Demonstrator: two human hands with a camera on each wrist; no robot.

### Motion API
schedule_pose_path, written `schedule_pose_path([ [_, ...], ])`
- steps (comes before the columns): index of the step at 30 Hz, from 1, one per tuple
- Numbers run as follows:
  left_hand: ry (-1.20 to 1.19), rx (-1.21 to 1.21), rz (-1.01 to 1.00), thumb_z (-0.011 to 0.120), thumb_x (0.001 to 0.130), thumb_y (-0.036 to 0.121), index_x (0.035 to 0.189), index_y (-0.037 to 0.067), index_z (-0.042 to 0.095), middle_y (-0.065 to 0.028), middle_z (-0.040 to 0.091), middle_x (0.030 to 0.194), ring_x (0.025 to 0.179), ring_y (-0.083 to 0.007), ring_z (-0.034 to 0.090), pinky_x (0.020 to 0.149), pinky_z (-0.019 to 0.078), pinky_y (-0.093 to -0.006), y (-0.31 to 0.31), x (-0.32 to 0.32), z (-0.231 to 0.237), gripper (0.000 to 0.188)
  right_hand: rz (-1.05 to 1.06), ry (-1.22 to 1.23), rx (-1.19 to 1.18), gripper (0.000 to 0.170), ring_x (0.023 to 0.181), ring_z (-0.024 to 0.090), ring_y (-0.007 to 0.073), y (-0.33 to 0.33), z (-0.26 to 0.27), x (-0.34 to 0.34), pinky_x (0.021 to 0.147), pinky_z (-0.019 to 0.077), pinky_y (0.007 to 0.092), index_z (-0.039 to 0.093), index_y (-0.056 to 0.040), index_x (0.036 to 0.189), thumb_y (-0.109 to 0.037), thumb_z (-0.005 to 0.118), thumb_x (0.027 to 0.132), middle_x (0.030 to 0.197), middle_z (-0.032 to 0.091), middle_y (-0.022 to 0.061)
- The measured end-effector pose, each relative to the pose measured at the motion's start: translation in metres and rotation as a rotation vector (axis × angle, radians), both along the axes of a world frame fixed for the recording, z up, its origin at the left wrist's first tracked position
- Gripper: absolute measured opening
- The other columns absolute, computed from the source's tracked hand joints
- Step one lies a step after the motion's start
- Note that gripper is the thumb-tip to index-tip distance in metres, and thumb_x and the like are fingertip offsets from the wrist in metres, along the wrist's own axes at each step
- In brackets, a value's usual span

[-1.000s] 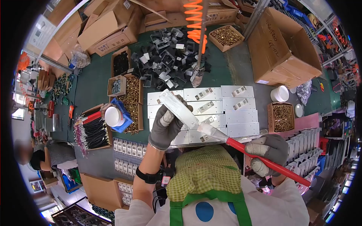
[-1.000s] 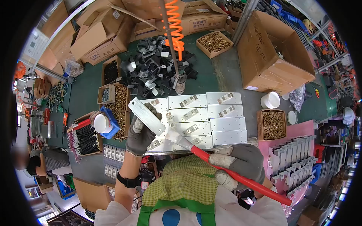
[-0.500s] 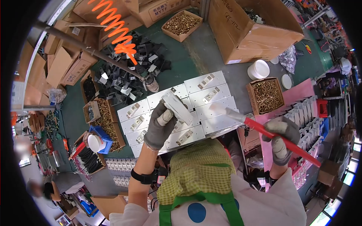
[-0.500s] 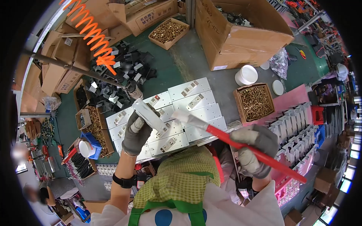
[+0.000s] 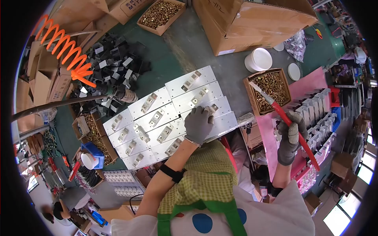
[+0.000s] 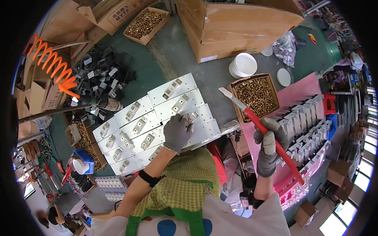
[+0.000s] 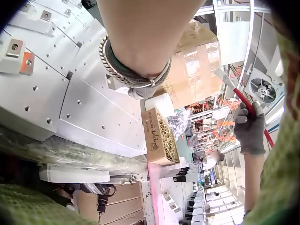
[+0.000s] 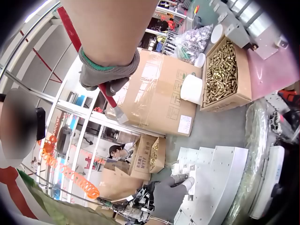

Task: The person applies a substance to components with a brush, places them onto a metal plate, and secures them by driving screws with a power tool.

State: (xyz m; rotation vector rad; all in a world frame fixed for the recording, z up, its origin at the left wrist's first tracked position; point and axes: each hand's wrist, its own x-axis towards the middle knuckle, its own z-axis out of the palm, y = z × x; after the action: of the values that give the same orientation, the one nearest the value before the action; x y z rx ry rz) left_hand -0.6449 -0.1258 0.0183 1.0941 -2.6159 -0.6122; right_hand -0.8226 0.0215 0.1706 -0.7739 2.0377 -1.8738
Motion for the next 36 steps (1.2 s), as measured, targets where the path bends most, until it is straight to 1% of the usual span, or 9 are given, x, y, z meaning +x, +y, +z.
schedule_pose_path([
  [2,-0.059,-0.046,-0.018,0.063,0.068,0.024,0.082,0.007,0.06,-0.0066,0.055,0.079,0.074,-0.0222,0.057,0.058,0.0478,-0.0347,-0.001,-0.006,-0.008,0.022,0.004,0.005,0.003,0.035,0.054,0.049,0.0092,-0.003,-0.004,-0.002,0.049,0.0383,0.0214,0.059,-0.0002,0.099,-0.032,0.055,0.083,0.074,0.059,0.0078],
  [11,-0.07,-0.068,-0.008,0.063,0.068,0.023,0.084,0.008,0.058,-0.0067,0.055,0.082,0.076,-0.0225,0.058,0.058,0.0482,-0.0351,-0.004,-0.008,-0.013,0.023,0.016,-0.035,0.004,0.037,0.055,0.05,0.0098,-0.008,-0.017,-0.01,0.049,0.0389,0.0209,0.059,0.0011,0.099,-0.031,0.056,0.082,0.072,0.06,0.0076],
  [14,-0.097,-0.021,-0.007,0.065,0.067,0.027,0.087,0.007,0.058,-0.0079,0.056,0.086,0.079,-0.0234,0.058,0.062,0.0482,-0.0354,-0.004,-0.006,-0.016,0.029,-0.004,-0.029,0.038,0.038,0.054,0.049,0.0094,-0.01,-0.018,-0.009,0.049,0.0381,0.0207,0.059,0.0011,0.099,-0.032,0.056,0.081,0.07,0.059,0.0066],
  [18,-0.095,0.058,0.075,0.073,0.061,0.034,0.102,0.005,0.057,-0.0108,0.055,0.091,0.082,-0.0266,0.056,0.07,0.0466,-0.0373,-0.001,0.008,0.001,0.053,0.008,-0.015,0.033,0.038,0.053,0.047,0.0092,-0.01,-0.018,-0.007,0.049,0.0366,0.0209,0.059,0.0009,0.1,-0.032,0.056,0.081,0.067,0.056,0.0048],
  [22,0.004,-0.004,0.185,0.074,0.059,0.031,0.1,0.006,0.057,-0.0109,0.054,0.095,0.086,-0.028,0.054,0.073,0.0457,-0.0386,0.011,0.033,-0.012,0.051,0.015,-0.013,0.035,0.038,0.053,0.047,0.0093,-0.008,-0.022,-0.003,0.049,0.036,0.0211,0.059,0.0007,0.1,-0.032,0.056,0.08,0.065,0.055,0.004],
  [25,0.075,0.038,0.183,0.073,0.061,0.028,0.098,0.007,0.058,-0.0112,0.054,0.096,0.088,-0.0288,0.054,0.074,0.045,-0.0397,0.01,0.03,-0.017,0.046,0.017,-0.02,0.032,0.038,0.053,0.047,0.0093,-0.011,-0.021,0.001,0.049,0.0362,0.0211,0.059,0.0007,0.1,-0.032,0.056,0.08,0.065,0.055,0.0039],
  [28,0.077,0.074,0.199,0.072,0.061,0.025,0.095,0.007,0.06,-0.0114,0.054,0.098,0.089,-0.0294,0.054,0.074,0.0445,-0.0406,0.011,0.026,-0.02,0.04,0.029,-0.023,0.027,0.039,0.053,0.047,0.0093,-0.012,-0.022,0.003,0.049,0.0364,0.021,0.059,0.0006,0.1,-0.032,0.056,0.08,0.065,0.055,0.0039],
  [31,0.051,0.091,0.217,0.069,0.063,0.026,0.092,0.009,0.061,-0.0088,0.053,0.101,0.094,-0.0257,0.051,0.077,0.0398,-0.041,0.013,0.024,-0.022,0.035,0.04,-0.022,0.032,0.039,0.053,0.048,0.0093,-0.011,-0.021,0.003,0.049,0.0368,0.021,0.059,0.0007,0.1,-0.032,0.056,0.081,0.065,0.056,0.0041],
  [36,0.057,0.089,0.215,0.069,0.063,0.026,0.091,0.01,0.062,-0.0085,0.053,0.1,0.093,-0.0257,0.051,0.076,0.0398,-0.0413,0.012,0.024,-0.023,0.033,0.043,-0.019,0.033,0.038,0.052,0.047,0.009,-0.012,-0.022,0.006,0.048,0.0364,0.0208,0.059,0.0009,0.1,-0.032,0.056,0.081,0.069,0.057,0.0058],
])
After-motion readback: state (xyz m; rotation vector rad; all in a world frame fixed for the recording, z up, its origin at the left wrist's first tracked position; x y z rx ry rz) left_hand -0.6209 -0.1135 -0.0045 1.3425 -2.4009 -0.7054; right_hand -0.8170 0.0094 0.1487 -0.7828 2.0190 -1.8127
